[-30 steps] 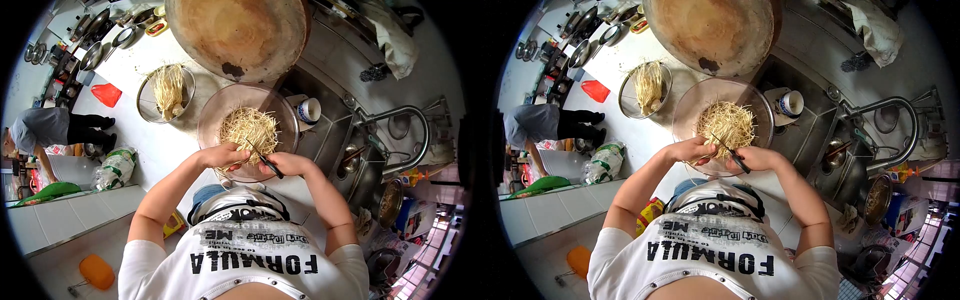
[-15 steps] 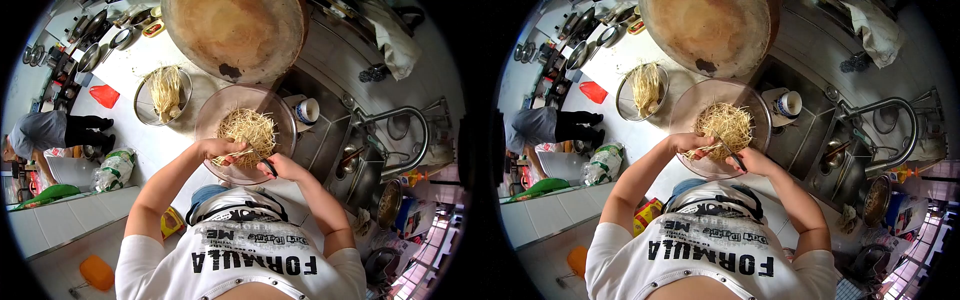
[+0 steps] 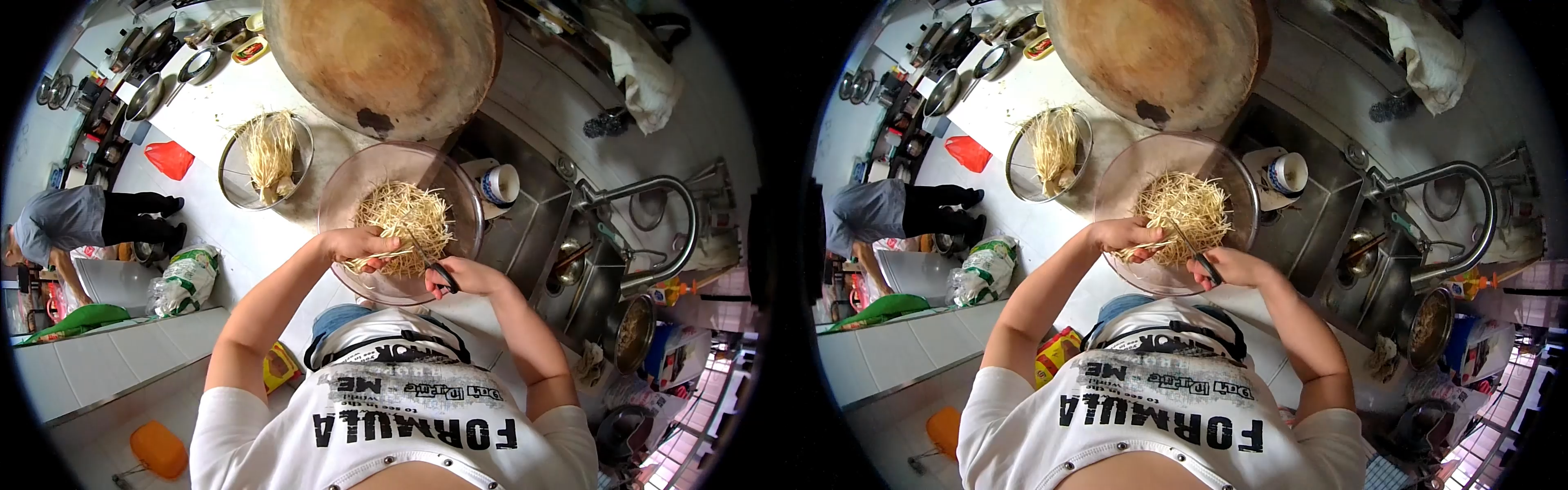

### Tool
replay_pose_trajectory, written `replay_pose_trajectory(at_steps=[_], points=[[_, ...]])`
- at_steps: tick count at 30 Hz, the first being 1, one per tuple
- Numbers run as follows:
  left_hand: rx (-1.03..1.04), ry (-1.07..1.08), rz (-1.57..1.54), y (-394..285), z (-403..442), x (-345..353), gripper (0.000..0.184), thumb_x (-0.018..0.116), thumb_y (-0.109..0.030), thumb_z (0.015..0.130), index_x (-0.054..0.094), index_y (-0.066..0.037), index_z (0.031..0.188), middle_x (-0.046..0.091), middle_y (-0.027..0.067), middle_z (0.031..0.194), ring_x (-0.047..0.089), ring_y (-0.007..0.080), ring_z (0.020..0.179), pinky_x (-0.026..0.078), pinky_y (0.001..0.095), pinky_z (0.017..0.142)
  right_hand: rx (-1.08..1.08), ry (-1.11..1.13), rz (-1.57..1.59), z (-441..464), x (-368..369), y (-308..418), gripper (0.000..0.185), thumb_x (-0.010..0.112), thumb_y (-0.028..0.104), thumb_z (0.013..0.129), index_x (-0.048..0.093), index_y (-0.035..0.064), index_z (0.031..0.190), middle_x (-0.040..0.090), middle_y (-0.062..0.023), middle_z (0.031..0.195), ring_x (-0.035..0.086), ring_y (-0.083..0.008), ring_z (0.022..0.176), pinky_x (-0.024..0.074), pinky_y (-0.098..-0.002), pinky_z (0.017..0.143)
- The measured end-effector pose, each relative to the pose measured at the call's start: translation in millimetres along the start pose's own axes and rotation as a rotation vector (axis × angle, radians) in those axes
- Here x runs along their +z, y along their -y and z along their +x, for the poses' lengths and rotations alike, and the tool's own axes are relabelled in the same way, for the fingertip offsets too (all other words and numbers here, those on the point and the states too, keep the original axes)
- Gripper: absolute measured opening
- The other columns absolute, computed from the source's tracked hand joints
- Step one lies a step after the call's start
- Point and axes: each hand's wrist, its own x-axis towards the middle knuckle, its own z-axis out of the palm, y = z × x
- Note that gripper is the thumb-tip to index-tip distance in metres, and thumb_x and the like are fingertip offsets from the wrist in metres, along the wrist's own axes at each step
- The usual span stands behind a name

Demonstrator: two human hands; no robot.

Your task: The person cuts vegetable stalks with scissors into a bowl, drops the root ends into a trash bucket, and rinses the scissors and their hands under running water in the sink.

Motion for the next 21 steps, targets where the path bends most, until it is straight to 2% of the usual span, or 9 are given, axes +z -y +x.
replay_pose_trajectory(at_steps=[4,6,9,12,13,14,16,17,21], points=[[0.038,-0.040,-0.004,-2,-6,2,0.040,0.048,-0.046,0.086,0.050,-0.006,0.080,0.040,-0.0028,0.055,0.035,0.0051,0.046,0.029,0.0212,0.040,0.016,0.083,-0.135,-2,-6,2,0.031,0.051,0.032,0.088,0.056,0.0017,0.086,0.054,-0.0015,0.073,0.052,-0.0090,0.064,0.0430,-0.0233,0.061],[0.012,0.058,-0.022,-1,-6,2,0.043,0.048,-0.049,0.085,0.049,-0.006,0.079,0.039,-0.0028,0.054,0.035,0.0050,0.045,0.029,0.0207,0.039,0.002,0.066,-0.305,-1,-11,0,0.029,0.051,0.028,0.087,0.055,-0.0004,0.089,0.054,-0.0027,0.076,0.052,-0.0093,0.067,0.0437,-0.0237,0.062],[0.114,0.054,-0.068,-3,-9,8,0.046,0.048,-0.051,0.083,0.049,-0.005,0.078,0.038,-0.0031,0.053,0.035,0.0051,0.046,0.028,0.0201,0.039,-0.085,0.007,-0.112,-7,-16,-1,0.028,0.053,0.025,0.087,0.055,-0.0026,0.090,0.055,-0.0038,0.077,0.052,-0.0100,0.068,0.0438,-0.0244,0.062],[0.146,0.115,-0.123,0,-12,2,0.048,0.047,-0.053,0.083,0.048,-0.005,0.078,0.037,-0.0032,0.054,0.035,0.0053,0.046,0.028,0.0197,0.040,-0.017,0.008,-0.208,-16,-19,4,0.028,0.053,0.024,0.086,0.055,-0.0037,0.090,0.056,-0.0046,0.079,0.053,-0.0110,0.069,0.0440,-0.0249,0.063],[0.094,0.085,-0.137,-2,-15,4,0.047,0.047,-0.052,0.083,0.048,-0.006,0.077,0.037,-0.0034,0.054,0.035,0.0056,0.046,0.029,0.0198,0.040,-0.046,0.003,-0.242,-15,-17,-2,0.035,0.055,0.032,0.084,0.056,-0.0035,0.085,0.057,-0.0059,0.074,0.053,-0.0118,0.067,0.0430,-0.0252,0.060],[0.093,0.087,-0.138,0,-13,4,0.047,0.047,-0.052,0.083,0.048,-0.006,0.077,0.037,-0.0034,0.054,0.035,0.0056,0.046,0.029,0.0198,0.040,-0.044,0.003,-0.240,-12,-16,-2,0.035,0.055,0.032,0.084,0.056,-0.0035,0.085,0.057,-0.0059,0.074,0.053,-0.0118,0.067,0.0430,-0.0252,0.060],[0.035,0.108,-0.109,1,-11,8,0.046,0.047,-0.051,0.084,0.048,-0.006,0.077,0.037,-0.0036,0.054,0.035,0.0056,0.047,0.029,0.0199,0.040,-0.001,-0.053,-0.654,-3,-11,2,0.044,0.058,0.041,0.081,0.057,-0.0030,0.081,0.055,-0.0073,0.067,0.053,-0.0123,0.063,0.0415,-0.0264,0.057],[-0.013,0.128,-0.099,0,-9,11,0.045,0.047,-0.051,0.084,0.048,-0.006,0.075,0.037,-0.0035,0.053,0.036,0.0058,0.046,0.029,0.0201,0.041,-0.035,-0.123,-0.563,-1,-4,6,0.050,0.059,0.048,0.078,0.057,-0.0021,0.074,0.053,-0.0069,0.059,0.052,-0.0120,0.058,0.0396,-0.0282,0.052],[-0.060,0.212,0.043,2,-4,13,0.042,0.047,-0.045,0.087,0.048,-0.005,0.074,0.038,-0.0036,0.055,0.034,0.0052,0.045,0.031,0.0197,0.039,0.011,-0.153,-0.572,6,2,22,0.046,0.062,0.044,0.078,0.058,-0.0005,0.065,0.051,-0.0024,0.051,0.049,-0.0100,0.051,0.0382,-0.0273,0.048]])
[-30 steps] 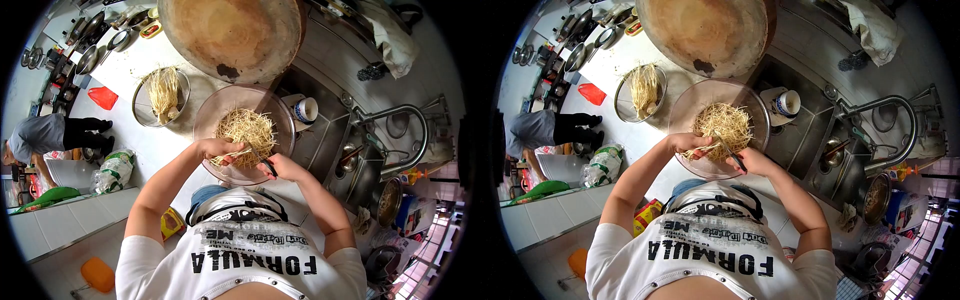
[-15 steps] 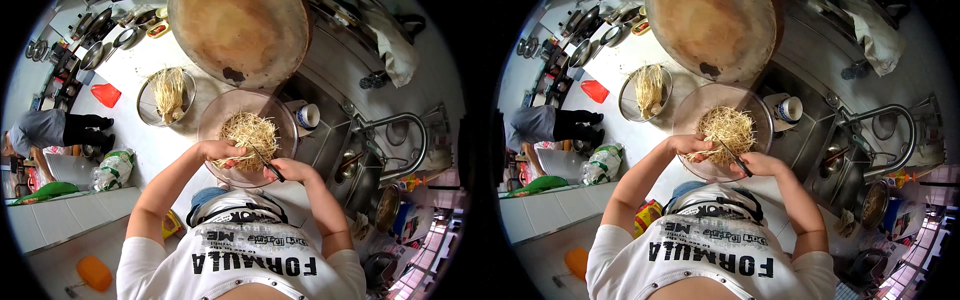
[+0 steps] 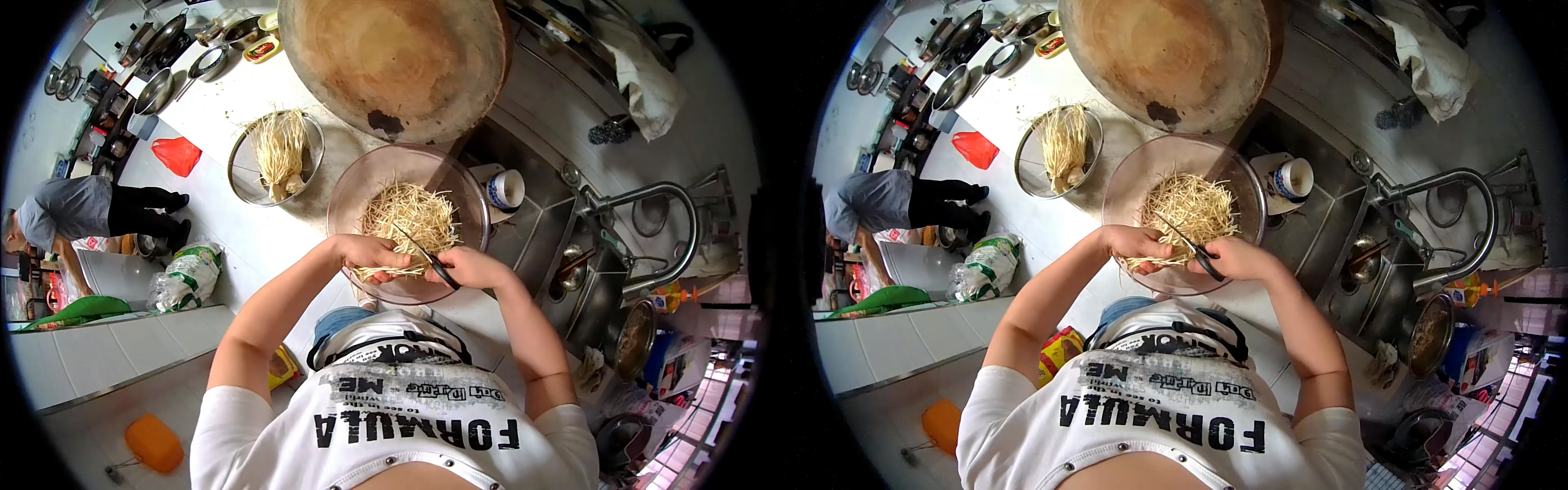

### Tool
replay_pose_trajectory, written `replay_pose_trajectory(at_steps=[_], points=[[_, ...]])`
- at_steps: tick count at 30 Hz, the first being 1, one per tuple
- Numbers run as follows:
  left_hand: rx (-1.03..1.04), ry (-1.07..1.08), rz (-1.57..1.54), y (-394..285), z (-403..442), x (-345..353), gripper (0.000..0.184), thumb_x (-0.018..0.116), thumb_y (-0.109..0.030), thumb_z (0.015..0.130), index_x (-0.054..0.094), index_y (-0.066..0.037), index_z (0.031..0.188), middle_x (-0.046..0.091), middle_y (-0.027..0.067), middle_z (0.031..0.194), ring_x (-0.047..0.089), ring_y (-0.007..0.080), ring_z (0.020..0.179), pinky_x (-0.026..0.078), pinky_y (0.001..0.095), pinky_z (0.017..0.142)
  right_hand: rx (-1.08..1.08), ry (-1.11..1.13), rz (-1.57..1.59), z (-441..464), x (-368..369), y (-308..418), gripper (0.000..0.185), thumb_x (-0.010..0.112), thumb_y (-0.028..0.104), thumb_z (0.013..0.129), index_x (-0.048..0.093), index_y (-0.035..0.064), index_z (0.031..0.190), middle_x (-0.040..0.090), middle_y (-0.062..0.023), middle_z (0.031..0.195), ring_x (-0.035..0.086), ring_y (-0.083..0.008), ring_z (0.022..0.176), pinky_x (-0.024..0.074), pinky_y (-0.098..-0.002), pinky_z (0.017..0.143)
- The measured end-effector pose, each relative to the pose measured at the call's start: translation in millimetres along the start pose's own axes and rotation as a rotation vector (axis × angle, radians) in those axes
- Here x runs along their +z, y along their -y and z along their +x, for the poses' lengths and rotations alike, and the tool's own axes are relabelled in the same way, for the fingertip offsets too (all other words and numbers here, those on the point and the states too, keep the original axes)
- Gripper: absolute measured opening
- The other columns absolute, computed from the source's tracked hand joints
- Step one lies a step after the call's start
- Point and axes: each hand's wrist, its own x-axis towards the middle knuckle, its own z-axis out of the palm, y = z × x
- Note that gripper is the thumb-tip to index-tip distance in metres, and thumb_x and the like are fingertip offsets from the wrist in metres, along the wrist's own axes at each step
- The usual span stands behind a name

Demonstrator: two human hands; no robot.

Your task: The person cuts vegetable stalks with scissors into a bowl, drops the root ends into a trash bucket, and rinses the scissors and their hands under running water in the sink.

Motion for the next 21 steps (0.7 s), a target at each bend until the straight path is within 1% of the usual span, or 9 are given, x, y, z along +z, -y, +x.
replay_pose_trajectory(at_steps=[5,7,9,11,12,13,17,19,21], points=[[-0.010,-0.051,-0.064,2,-3,1,0.042,0.047,-0.046,0.086,0.050,-0.005,0.077,0.039,-0.0033,0.055,0.035,0.0046,0.045,0.031,0.0192,0.039,0.026,0.042,0.253,-6,-5,-9,0.032,0.060,0.031,0.082,0.059,0.0015,0.068,0.053,-0.0006,0.055,0.049,-0.0073,0.052,0.0379,-0.0244,0.048],[0.006,-0.063,-0.093,1,-2,3,0.042,0.048,-0.046,0.086,0.052,-0.004,0.080,0.041,-0.0029,0.056,0.035,0.0042,0.045,0.031,0.0187,0.039,-0.173,-0.054,0.447,-8,-2,-9,0.030,0.056,0.030,0.085,0.058,0.0024,0.076,0.057,-0.0014,0.063,0.050,-0.0075,0.056,0.0381,-0.0235,0.048],[0.029,-0.233,0.053,-3,0,9,0.039,0.048,-0.043,0.087,0.057,-0.006,0.088,0.051,-0.0015,0.063,0.040,0.0051,0.051,0.033,0.0178,0.044,0.055,-0.110,0.507,-6,7,-1,0.027,0.049,0.028,0.089,0.051,0.0044,0.101,0.059,-0.0056,0.082,0.055,-0.0107,0.063,0.0437,-0.0231,0.051],[0.250,-0.193,0.138,-16,-4,27,0.038,0.048,-0.043,0.087,0.059,-0.009,0.098,0.058,-0.0022,0.080,0.046,0.0033,0.063,0.036,0.0160,0.050,-0.040,-0.233,0.837,12,31,-11,0.033,0.051,0.028,0.088,0.044,0.0056,0.111,0.056,-0.0056,0.084,0.055,-0.0121,0.062,0.0457,-0.0246,0.050],[0.241,-0.143,0.187,-16,3,23,0.038,0.048,-0.045,0.087,0.059,-0.012,0.100,0.059,-0.0042,0.092,0.049,0.0026,0.076,0.037,0.0152,0.056,-0.060,-0.322,0.848,20,38,-11,0.034,0.052,0.028,0.088,0.043,0.0061,0.113,0.055,-0.0051,0.083,0.055,-0.0122,0.061,0.0458,-0.0247,0.048],[0.311,-0.094,0.062,-11,4,20,0.040,0.051,-0.045,0.085,0.058,-0.010,0.103,0.059,-0.0022,0.090,0.052,0.0050,0.079,0.041,0.0184,0.059,-0.073,-0.410,0.862,26,44,-9,0.036,0.052,0.028,0.088,0.042,0.0066,0.115,0.054,-0.0045,0.082,0.054,-0.0123,0.060,0.0460,-0.0249,0.047],[0.357,-0.258,0.001,14,25,-13,0.043,0.068,-0.039,0.075,0.060,-0.003,0.097,0.061,0.0025,0.086,0.056,0.0130,0.077,0.045,0.0263,0.070,-0.085,-0.568,1.096,26,56,20,0.037,0.057,0.021,0.084,0.042,0.0077,0.116,0.053,-0.0036,0.086,0.054,-0.0118,0.059,0.0450,-0.0223,0.045],[0.419,-0.181,0.002,15,25,-12,0.046,0.072,-0.037,0.071,0.060,-0.001,0.097,0.061,0.0034,0.087,0.055,0.0126,0.080,0.044,0.0249,0.072,-0.080,-0.441,1.199,34,51,9,0.035,0.060,0.018,0.082,0.046,0.0068,0.112,0.052,-0.0017,0.087,0.052,-0.0097,0.064,0.0429,-0.0204,0.048],[0.319,-0.339,0.345,13,23,-7,0.065,0.074,-0.039,0.068,0.051,0.002,0.113,0.059,0.0075,0.098,0.052,0.0153,0.093,0.040,0.0257,0.083,-0.115,-0.468,1.046,41,50,5,0.029,0.061,0.017,0.082,0.050,0.0056,0.107,0.051,0.0001,0.084,0.051,-0.0075,0.073,0.0410,-0.0189,0.056]])
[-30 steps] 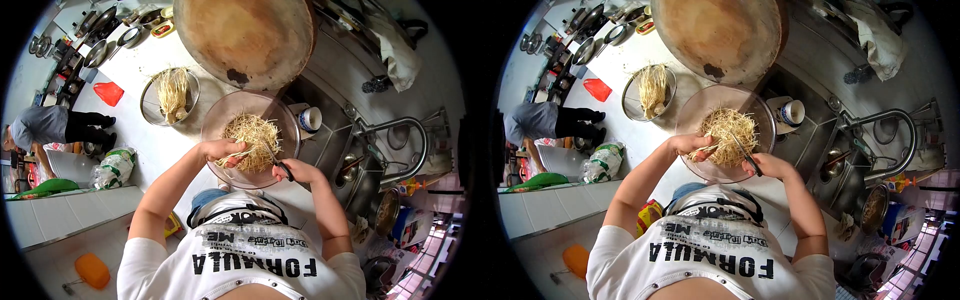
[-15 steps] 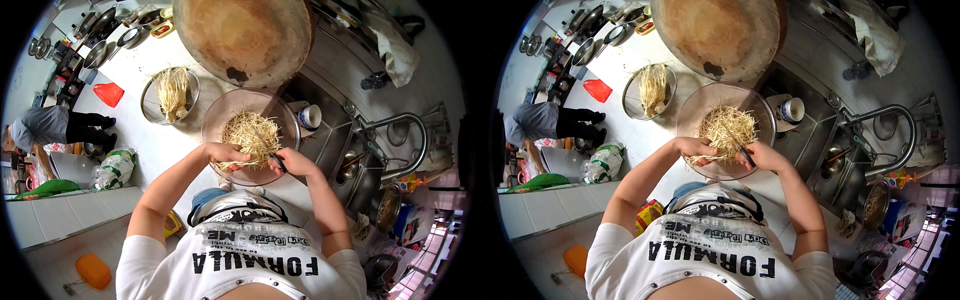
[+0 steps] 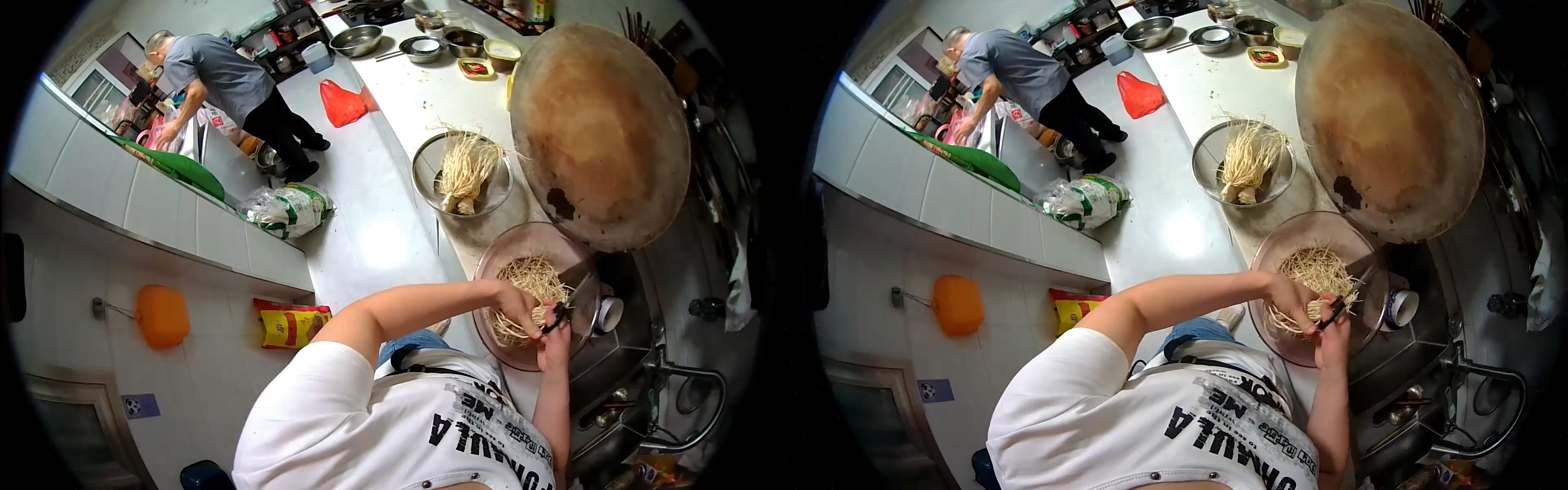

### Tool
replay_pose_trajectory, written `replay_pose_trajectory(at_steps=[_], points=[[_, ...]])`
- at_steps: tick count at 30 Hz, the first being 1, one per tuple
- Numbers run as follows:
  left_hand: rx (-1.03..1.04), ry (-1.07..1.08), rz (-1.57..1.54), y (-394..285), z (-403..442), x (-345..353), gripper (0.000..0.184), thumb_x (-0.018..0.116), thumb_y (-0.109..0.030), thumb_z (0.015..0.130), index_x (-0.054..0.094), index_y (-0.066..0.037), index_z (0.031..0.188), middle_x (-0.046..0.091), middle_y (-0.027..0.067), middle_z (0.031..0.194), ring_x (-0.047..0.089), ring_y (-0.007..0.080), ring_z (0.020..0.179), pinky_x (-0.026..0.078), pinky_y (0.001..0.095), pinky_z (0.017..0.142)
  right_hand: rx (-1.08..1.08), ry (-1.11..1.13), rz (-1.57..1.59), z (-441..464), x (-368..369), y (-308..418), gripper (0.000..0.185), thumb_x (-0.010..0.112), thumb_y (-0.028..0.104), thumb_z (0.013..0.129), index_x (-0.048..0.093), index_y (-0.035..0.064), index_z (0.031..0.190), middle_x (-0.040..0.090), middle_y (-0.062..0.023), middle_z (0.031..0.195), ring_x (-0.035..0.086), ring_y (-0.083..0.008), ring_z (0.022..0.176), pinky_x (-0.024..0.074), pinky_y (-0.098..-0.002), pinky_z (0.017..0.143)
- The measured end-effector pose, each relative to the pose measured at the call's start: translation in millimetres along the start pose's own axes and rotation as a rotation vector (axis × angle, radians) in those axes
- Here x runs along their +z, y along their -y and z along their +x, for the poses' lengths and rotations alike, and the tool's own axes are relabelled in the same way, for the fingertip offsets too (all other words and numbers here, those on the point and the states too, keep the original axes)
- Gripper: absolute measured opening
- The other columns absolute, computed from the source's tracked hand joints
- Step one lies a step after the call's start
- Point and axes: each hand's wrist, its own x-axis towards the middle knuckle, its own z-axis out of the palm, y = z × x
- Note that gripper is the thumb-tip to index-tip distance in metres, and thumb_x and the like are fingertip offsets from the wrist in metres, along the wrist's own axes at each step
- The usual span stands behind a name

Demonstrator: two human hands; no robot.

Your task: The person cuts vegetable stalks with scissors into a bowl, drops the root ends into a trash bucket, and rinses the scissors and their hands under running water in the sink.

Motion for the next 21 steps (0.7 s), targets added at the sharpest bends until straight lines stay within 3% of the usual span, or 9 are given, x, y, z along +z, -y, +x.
replay_pose_trajectory(at_steps=[1,5,7,8,12,14,17,19,21], points=[[0.125,-0.012,-0.018,-3,-4,3,0.085,0.072,-0.035,0.071,0.025,0.001,0.132,0.051,0.0107,0.115,0.042,0.0179,0.110,0.031,0.0275,0.095,-0.052,0.027,-0.033,0,8,2,0.022,0.063,0.015,0.080,0.054,0.0049,0.098,0.052,0.0007,0.083,0.049,-0.0064,0.079,0.0394,-0.0186,0.065],[0.080,-0.059,0.050,-20,-21,0,0.092,0.066,-0.031,0.069,0.013,0.000,0.137,0.038,0.0155,0.128,0.034,0.0204,0.119,0.025,0.0271,0.099,-0.132,0.036,-0.172,13,-3,-1,0.016,0.064,0.006,0.075,0.055,0.0059,0.088,0.054,0.0001,0.085,0.051,-0.0085,0.080,0.0403,-0.0224,0.072],[-0.007,-0.097,-0.004,-47,-51,-5,0.092,0.059,-0.031,0.071,0.005,-0.003,0.139,0.036,0.0148,0.129,0.040,0.0189,0.111,0.032,0.0254,0.092,-0.148,0.021,-0.132,11,3,14,0.015,0.065,0.006,0.074,0.055,0.0057,0.085,0.054,0.0005,0.085,0.051,-0.0089,0.079,0.0403,-0.0237,0.073],[0.162,-0.055,-0.161,-3,-37,-22,0.087,0.056,-0.030,0.074,0.005,-0.006,0.140,0.036,0.0096,0.128,0.043,0.0147,0.102,0.037,0.0228,0.081,-0.148,0.034,-0.104,12,-1,17,0.015,0.065,0.006,0.073,0.055,0.0056,0.085,0.055,0.0004,0.084,0.051,-0.0089,0.078,0.0404,-0.0240,0.073],[0.117,-0.013,-0.379,23,-52,-26,0.065,0.056,-0.031,0.079,0.032,-0.002,0.132,0.044,0.0057,0.122,0.045,0.0108,0.098,0.037,0.0228,0.082,-0.165,0.056,-0.140,18,-8,28,0.017,0.066,0.008,0.073,0.055,0.0052,0.085,0.056,0.0010,0.078,0.052,-0.0087,0.074,0.0421,-0.0231,0.068],[0.125,0.197,-0.319,15,-52,-17,0.065,0.073,-0.019,0.069,0.042,0.003,0.121,0.054,0.0059,0.110,0.047,0.0114,0.102,0.037,0.0237,0.087,-0.043,0.061,-0.132,21,-12,27,0.018,0.067,0.011,0.072,0.055,0.0052,0.085,0.055,0.0007,0.075,0.053,-0.0086,0.065,0.0441,-0.0216,0.055],[0.025,0.156,-0.112,-18,-48,6,0.060,0.075,-0.012,0.064,0.047,0.002,0.115,0.057,0.0044,0.102,0.052,0.0128,0.090,0.041,0.0246,0.082,-0.054,-0.006,-0.117,21,-3,21,0.019,0.067,0.014,0.073,0.055,0.0060,0.086,0.055,-0.0002,0.072,0.051,-0.0074,0.053,0.0413,-0.0199,0.038],[0.029,-0.062,0.139,-26,-42,11,0.052,0.074,-0.010,0.065,0.051,0.001,0.110,0.058,0.0035,0.097,0.053,0.0114,0.082,0.043,0.0241,0.074,-0.122,-0.051,-0.145,24,-3,20,0.021,0.066,0.016,0.075,0.054,0.0054,0.087,0.053,0.0013,0.074,0.050,-0.0051,0.056,0.0410,-0.0184,0.041],[0.019,-0.113,-0.027,-19,-38,13,0.049,0.072,-0.008,0.066,0.051,0.000,0.109,0.058,0.0027,0.093,0.053,0.0103,0.080,0.043,0.0229,0.071,-0.147,-0.099,-0.181,28,-10,24,0.020,0.066,0.017,0.077,0.053,0.0049,0.087,0.052,0.0022,0.075,0.048,-0.0036,0.059,0.0405,-0.0164,0.045]])
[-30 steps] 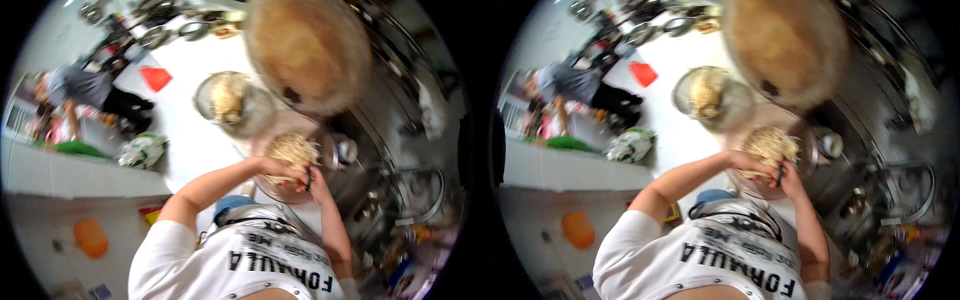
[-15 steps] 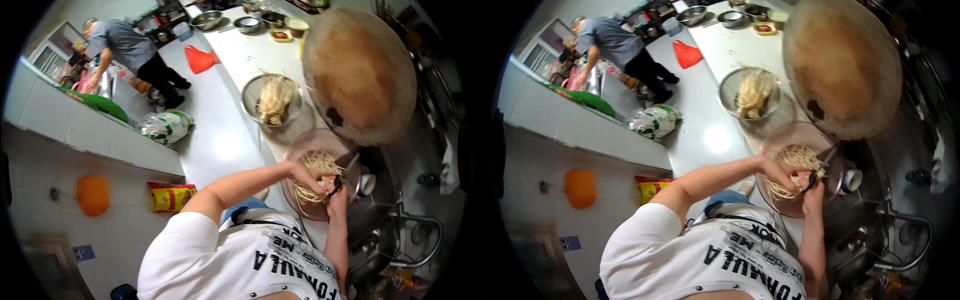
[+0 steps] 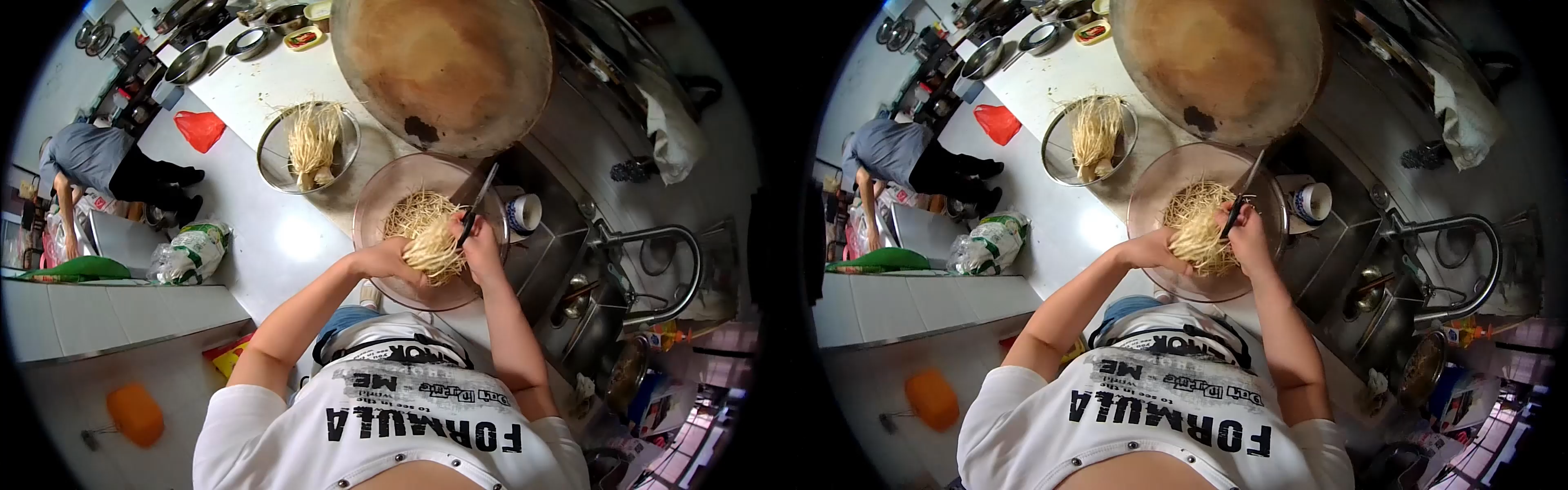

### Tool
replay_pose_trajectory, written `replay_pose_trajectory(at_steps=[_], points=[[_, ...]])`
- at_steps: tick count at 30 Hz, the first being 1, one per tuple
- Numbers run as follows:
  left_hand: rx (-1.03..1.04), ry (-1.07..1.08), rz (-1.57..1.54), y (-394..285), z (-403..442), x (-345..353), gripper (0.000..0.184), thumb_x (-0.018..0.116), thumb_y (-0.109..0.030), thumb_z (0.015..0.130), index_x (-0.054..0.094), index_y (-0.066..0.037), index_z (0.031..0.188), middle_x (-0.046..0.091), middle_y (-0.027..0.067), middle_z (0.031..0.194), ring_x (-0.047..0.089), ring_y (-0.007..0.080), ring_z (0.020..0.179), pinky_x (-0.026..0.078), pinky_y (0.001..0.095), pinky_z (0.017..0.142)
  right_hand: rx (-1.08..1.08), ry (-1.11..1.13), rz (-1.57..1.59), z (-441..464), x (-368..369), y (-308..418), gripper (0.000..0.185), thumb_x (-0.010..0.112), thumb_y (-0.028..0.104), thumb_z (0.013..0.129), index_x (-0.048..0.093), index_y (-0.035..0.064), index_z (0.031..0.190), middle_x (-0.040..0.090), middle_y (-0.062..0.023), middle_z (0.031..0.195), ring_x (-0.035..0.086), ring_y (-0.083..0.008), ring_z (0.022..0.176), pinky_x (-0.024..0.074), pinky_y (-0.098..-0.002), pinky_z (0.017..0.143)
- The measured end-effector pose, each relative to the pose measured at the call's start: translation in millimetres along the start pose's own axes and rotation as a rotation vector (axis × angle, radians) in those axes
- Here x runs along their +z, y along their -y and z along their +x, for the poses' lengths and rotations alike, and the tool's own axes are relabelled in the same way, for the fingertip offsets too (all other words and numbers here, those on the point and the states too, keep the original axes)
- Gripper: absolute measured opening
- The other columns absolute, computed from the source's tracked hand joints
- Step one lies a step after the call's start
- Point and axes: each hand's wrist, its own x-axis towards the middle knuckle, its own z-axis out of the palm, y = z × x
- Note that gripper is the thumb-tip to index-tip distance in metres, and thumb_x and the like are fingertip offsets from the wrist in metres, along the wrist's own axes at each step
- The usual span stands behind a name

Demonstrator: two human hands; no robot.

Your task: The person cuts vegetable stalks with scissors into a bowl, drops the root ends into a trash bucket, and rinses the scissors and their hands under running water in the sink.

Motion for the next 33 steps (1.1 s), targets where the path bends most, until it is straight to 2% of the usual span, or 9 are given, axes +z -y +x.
replay_pose_trajectory(at_steps=[2,6,9,12,17,24,25,26,33], points=[[-0.056,-0.123,-0.326,8,-2,1,0.044,0.066,-0.005,0.068,0.050,-0.001,0.109,0.058,0.0012,0.086,0.053,0.0080,0.077,0.043,0.0205,0.065,-0.323,-0.141,-0.162,7,-17,-6,0.019,0.062,0.018,0.081,0.052,0.0032,0.088,0.049,0.0036,0.076,0.043,-0.0013,0.063,0.0370,-0.0143,0.054],[0.015,-0.248,-0.347,17,-3,-3,0.058,0.071,-0.011,0.067,0.044,-0.002,0.118,0.056,0.0041,0.098,0.053,0.0108,0.087,0.043,0.0227,0.066,-0.344,-0.110,-0.161,-16,-54,4,0.018,0.035,0.007,0.093,0.051,-0.0018,0.091,0.049,0.0016,0.079,0.037,-0.0016,0.062,0.0349,-0.0147,0.059],[0.177,-0.218,-0.421,33,0,-8,0.049,0.072,-0.015,0.068,0.050,-0.005,0.111,0.059,0.0018,0.089,0.053,0.0097,0.074,0.042,0.0222,0.060,-0.140,0.077,-0.647,-54,-65,10,0.029,0.056,0.020,0.086,0.049,-0.0048,0.099,0.057,-0.0066,0.088,0.053,-0.0058,0.078,0.0420,-0.0186,0.070],[0.107,-0.298,-0.501,9,-2,1,0.052,0.073,-0.017,0.068,0.049,-0.003,0.111,0.060,0.0038,0.085,0.055,0.0115,0.070,0.042,0.0222,0.059,0.036,0.263,-0.586,-78,-63,6,0.020,0.059,0.009,0.081,0.048,-0.0002,0.095,0.056,-0.0057,0.085,0.058,-0.0123,0.077,0.0462,-0.0251,0.068],[0.109,-0.221,-0.506,19,1,-2,0.053,0.074,-0.015,0.067,0.048,-0.001,0.111,0.060,0.0060,0.089,0.057,0.0130,0.076,0.045,0.0246,0.067,-0.109,0.382,-0.846,-82,-59,2,0.026,0.064,0.010,0.077,0.047,0.0007,0.094,0.055,-0.0084,0.082,0.061,-0.0158,0.075,0.0470,-0.0278,0.068],[0.018,-0.329,-0.382,-7,0,10,0.043,0.066,-0.006,0.069,0.052,0.001,0.108,0.059,0.0053,0.095,0.055,0.0127,0.084,0.044,0.0256,0.076,0.016,0.544,-0.988,-77,-53,14,0.031,0.065,0.020,0.076,0.049,0.0006,0.093,0.056,-0.0122,0.083,0.058,-0.0209,0.078,0.0443,-0.0309,0.071],[0.016,-0.327,-0.381,-8,0,11,0.043,0.066,-0.006,0.069,0.052,0.001,0.108,0.059,0.0053,0.095,0.055,0.0127,0.084,0.044,0.0256,0.076,-0.013,0.542,-0.973,-76,-52,14,0.039,0.064,0.032,0.075,0.049,-0.0019,0.087,0.055,-0.0165,0.077,0.056,-0.0270,0.073,0.0430,-0.0347,0.067],[0.021,-0.332,-0.400,-8,0,13,0.041,0.066,-0.005,0.069,0.052,0.001,0.107,0.059,0.0059,0.094,0.056,0.0130,0.081,0.045,0.0257,0.073,-0.042,0.541,-0.957,-76,-51,14,0.050,0.063,0.043,0.075,0.049,-0.0044,0.080,0.053,-0.0207,0.070,0.054,-0.0332,0.069,0.0417,-0.0385,0.063],[0.030,-0.271,-0.553,-8,-4,20,0.041,0.065,-0.001,0.068,0.049,0.001,0.106,0.057,0.0054,0.087,0.055,0.0125,0.072,0.046,0.0255,0.058,-0.056,0.514,-0.893,-69,-48,16,0.047,0.065,0.042,0.074,0.048,-0.0026,0.074,0.053,-0.0198,0.068,0.054,-0.0325,0.067,0.0411,-0.0384,0.061]])
